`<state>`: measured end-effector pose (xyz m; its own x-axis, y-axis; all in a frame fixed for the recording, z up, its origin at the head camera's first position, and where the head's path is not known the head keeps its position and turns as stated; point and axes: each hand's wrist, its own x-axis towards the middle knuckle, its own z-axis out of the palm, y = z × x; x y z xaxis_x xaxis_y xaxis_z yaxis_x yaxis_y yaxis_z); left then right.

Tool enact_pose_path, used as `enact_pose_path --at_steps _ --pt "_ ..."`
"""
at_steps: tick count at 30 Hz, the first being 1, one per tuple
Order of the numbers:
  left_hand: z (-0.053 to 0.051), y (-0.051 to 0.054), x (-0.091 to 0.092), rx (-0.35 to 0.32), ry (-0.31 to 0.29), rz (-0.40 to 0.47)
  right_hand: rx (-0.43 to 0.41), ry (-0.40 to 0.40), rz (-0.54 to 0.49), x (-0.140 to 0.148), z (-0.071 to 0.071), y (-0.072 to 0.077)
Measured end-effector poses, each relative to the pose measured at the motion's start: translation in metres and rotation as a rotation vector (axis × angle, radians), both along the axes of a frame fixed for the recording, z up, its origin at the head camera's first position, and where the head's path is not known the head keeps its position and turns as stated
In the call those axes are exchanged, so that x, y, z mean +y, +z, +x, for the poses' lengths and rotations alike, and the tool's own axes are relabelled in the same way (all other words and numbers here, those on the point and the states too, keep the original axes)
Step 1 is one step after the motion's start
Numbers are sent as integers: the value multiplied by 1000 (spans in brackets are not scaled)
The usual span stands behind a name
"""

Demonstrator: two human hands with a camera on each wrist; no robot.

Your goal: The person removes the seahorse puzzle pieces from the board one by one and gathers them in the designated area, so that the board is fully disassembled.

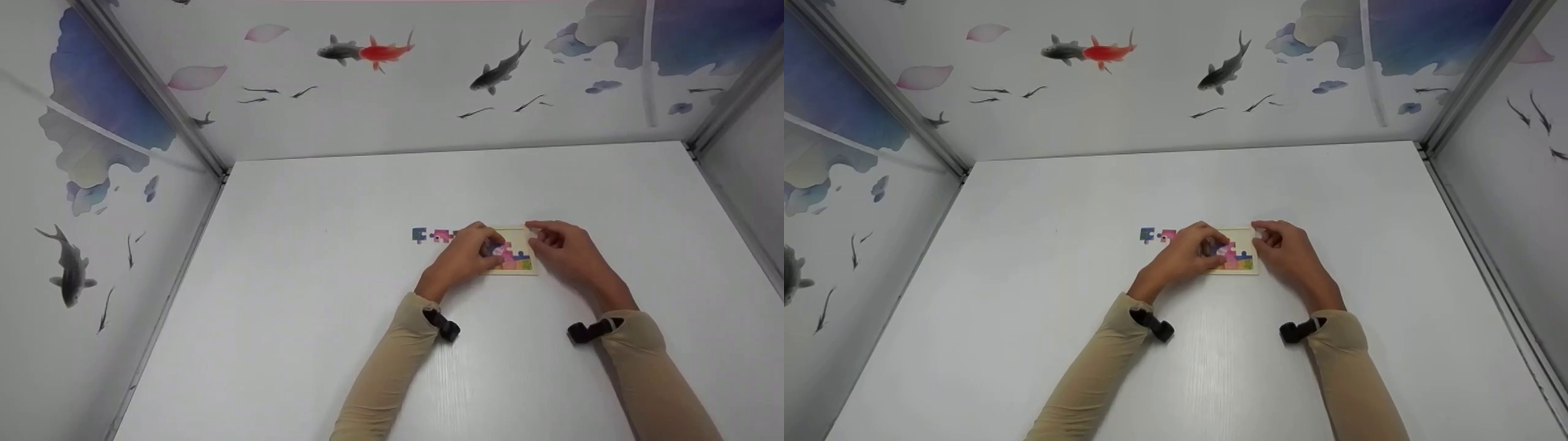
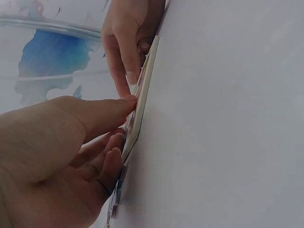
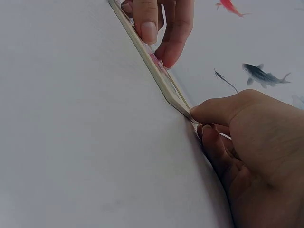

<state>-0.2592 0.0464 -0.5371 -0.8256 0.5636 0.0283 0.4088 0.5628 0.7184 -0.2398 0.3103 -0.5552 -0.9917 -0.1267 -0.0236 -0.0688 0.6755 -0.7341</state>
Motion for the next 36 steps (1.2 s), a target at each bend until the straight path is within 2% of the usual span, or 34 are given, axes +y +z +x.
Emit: enact_pose_path --at_steps 3,8,12,16,28,36 --pt "2 0 2 9 6 -22 -6 5 0 0 -1 0" --pt "6 2 4 41 -23 -26 4 6 -8 0 -2 0" --pt "9 3 5 30 -34 -15 15 6 -7 0 -2 0" --pt "11 2 8 13 -19 -19 20 4 1 0 -1 0" --pt "15 2 13 35 55 -57 20 17 3 0 -2 0" --pt "12 0 13 69 49 -39 25 16 -6 1 -2 -2"
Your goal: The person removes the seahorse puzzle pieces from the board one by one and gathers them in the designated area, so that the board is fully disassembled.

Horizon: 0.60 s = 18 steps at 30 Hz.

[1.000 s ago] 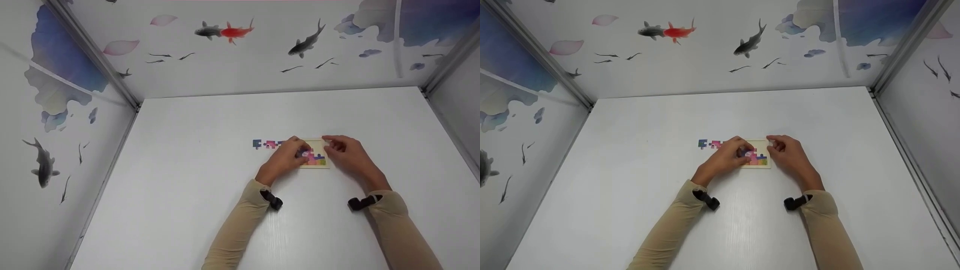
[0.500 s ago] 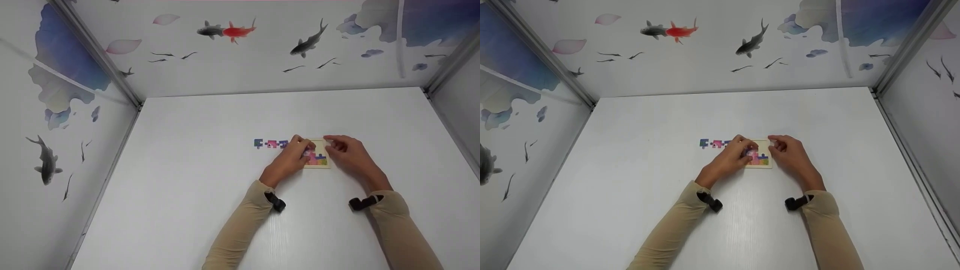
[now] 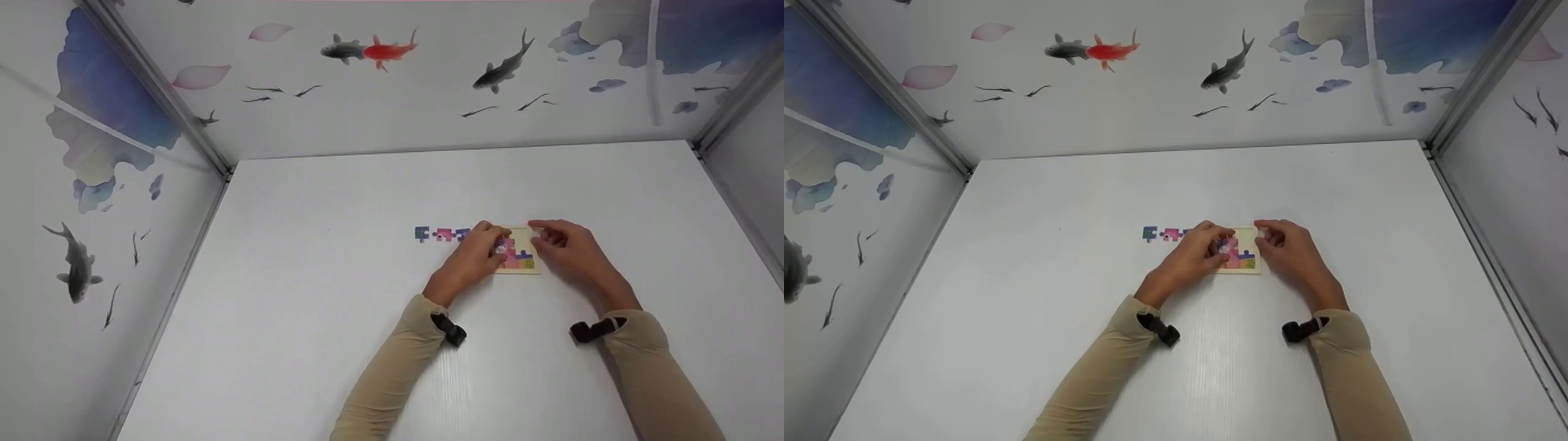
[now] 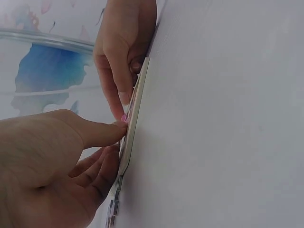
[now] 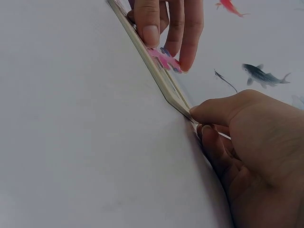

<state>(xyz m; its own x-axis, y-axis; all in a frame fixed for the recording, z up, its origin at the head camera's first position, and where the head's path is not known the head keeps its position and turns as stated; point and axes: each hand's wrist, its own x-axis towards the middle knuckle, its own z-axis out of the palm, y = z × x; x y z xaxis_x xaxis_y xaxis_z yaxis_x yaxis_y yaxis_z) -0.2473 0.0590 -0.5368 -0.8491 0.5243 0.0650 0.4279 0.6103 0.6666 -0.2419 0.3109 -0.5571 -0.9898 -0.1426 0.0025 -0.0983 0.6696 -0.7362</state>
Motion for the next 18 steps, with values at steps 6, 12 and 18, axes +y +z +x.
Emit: enact_pose_path --at_steps 6,12,18 --pt "-3 0 1 21 -25 19 34 3 -16 1 -1 -1" --pt "-5 0 -3 34 -39 0 28 -1 -7 1 -2 -3" --pt "-9 1 -7 50 -54 4 17 -1 -6 0 -1 -3"
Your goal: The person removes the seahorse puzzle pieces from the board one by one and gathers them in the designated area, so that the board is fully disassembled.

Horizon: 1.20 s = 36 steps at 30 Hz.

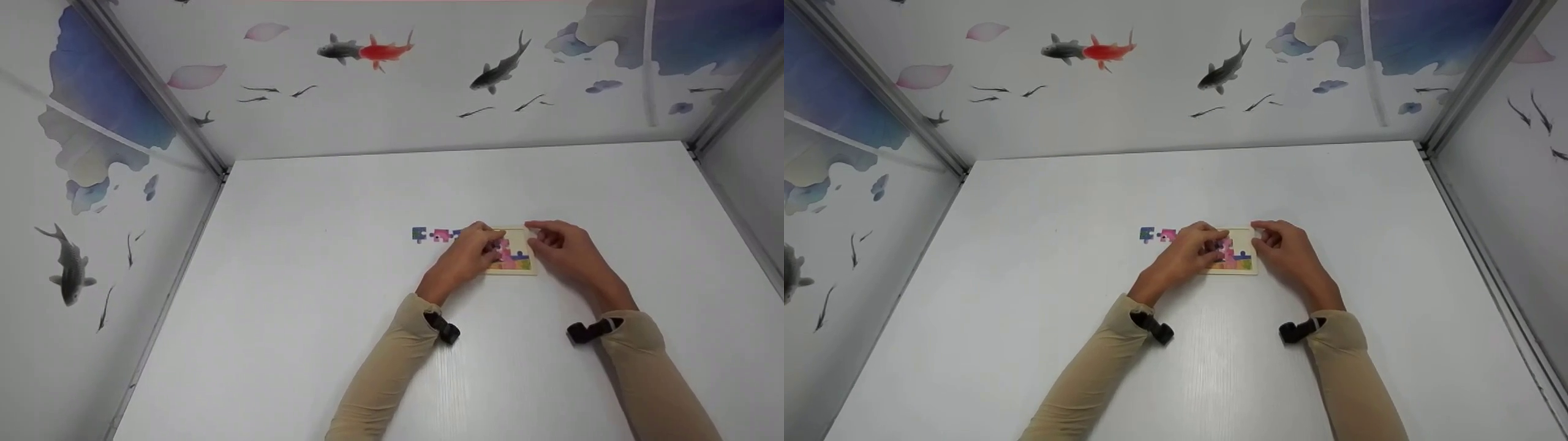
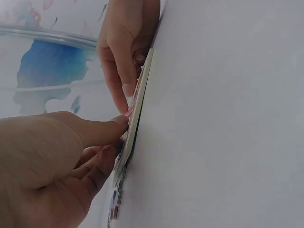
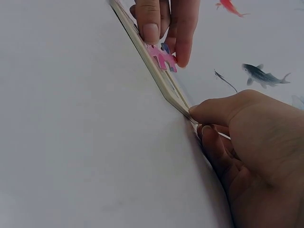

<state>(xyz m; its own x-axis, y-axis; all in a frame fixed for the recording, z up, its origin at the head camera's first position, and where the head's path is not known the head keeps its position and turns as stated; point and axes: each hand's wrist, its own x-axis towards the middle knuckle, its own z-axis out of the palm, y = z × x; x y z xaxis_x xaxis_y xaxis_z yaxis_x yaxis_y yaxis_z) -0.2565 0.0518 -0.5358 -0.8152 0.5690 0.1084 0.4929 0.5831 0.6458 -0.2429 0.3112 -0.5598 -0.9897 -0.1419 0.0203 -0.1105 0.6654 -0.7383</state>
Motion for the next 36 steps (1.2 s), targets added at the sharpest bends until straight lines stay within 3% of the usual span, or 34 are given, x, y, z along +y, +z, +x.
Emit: enact_pose_path --at_steps 7,11,16,20,36 --pt "-3 5 -12 -5 45 76 -15 -8 -11 -2 1 2" --pt "-4 7 -27 35 73 105 -45 -23 3 -4 3 3" --pt "-7 4 -47 54 109 119 -66 -52 -17 -6 4 3" --pt "-6 0 -65 32 130 118 -61 -51 -20 -5 4 2" --pt "0 -1 -117 -60 99 111 -69 -31 -13 -1 4 3"
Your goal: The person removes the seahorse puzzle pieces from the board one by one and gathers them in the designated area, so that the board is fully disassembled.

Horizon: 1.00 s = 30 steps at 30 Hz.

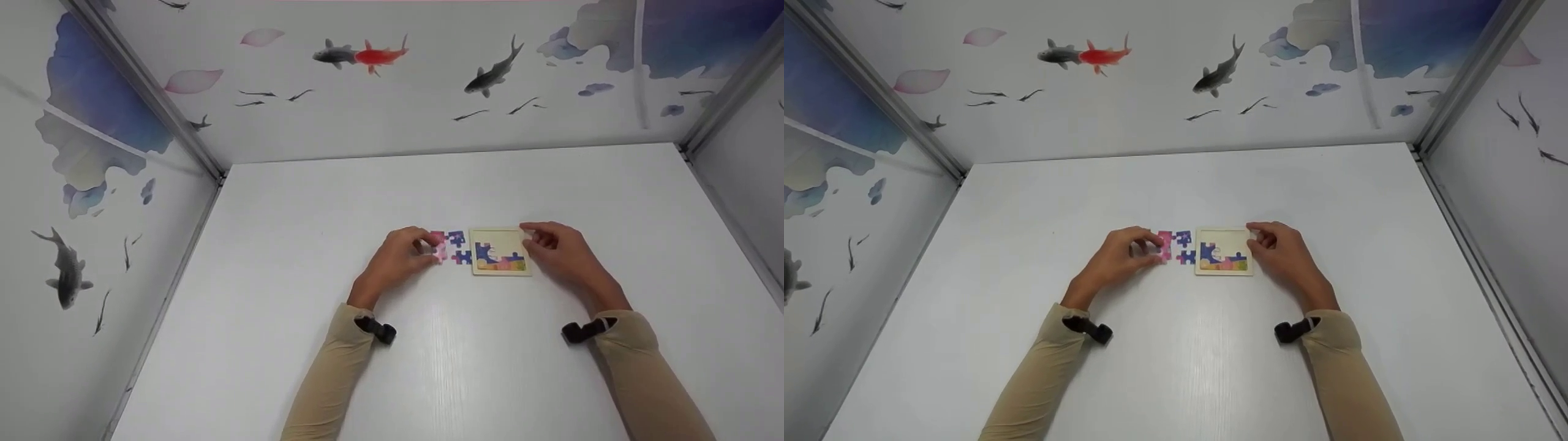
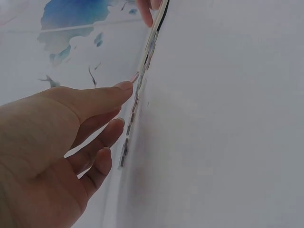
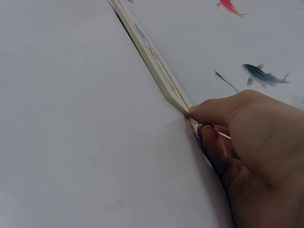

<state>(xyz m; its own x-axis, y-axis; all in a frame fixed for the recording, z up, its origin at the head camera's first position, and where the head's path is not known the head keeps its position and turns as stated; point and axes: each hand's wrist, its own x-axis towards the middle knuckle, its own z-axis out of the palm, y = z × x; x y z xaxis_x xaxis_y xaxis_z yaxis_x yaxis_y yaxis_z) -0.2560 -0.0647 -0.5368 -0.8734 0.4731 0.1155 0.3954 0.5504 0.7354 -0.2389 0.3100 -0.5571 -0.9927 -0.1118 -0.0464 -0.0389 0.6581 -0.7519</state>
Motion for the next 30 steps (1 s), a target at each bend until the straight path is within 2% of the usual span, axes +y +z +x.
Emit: enact_pose_path --at_steps 7,18,23,30 --pt "3 0 0 -6 12 -107 0 2 7 0 -1 1" --pt "6 6 8 53 10 -204 10 -1 11 -2 -2 2" --pt "9 12 25 86 -3 -214 10 1 7 -1 -1 2" --pt "10 9 61 117 -71 -190 -4 -15 4 -2 1 1"
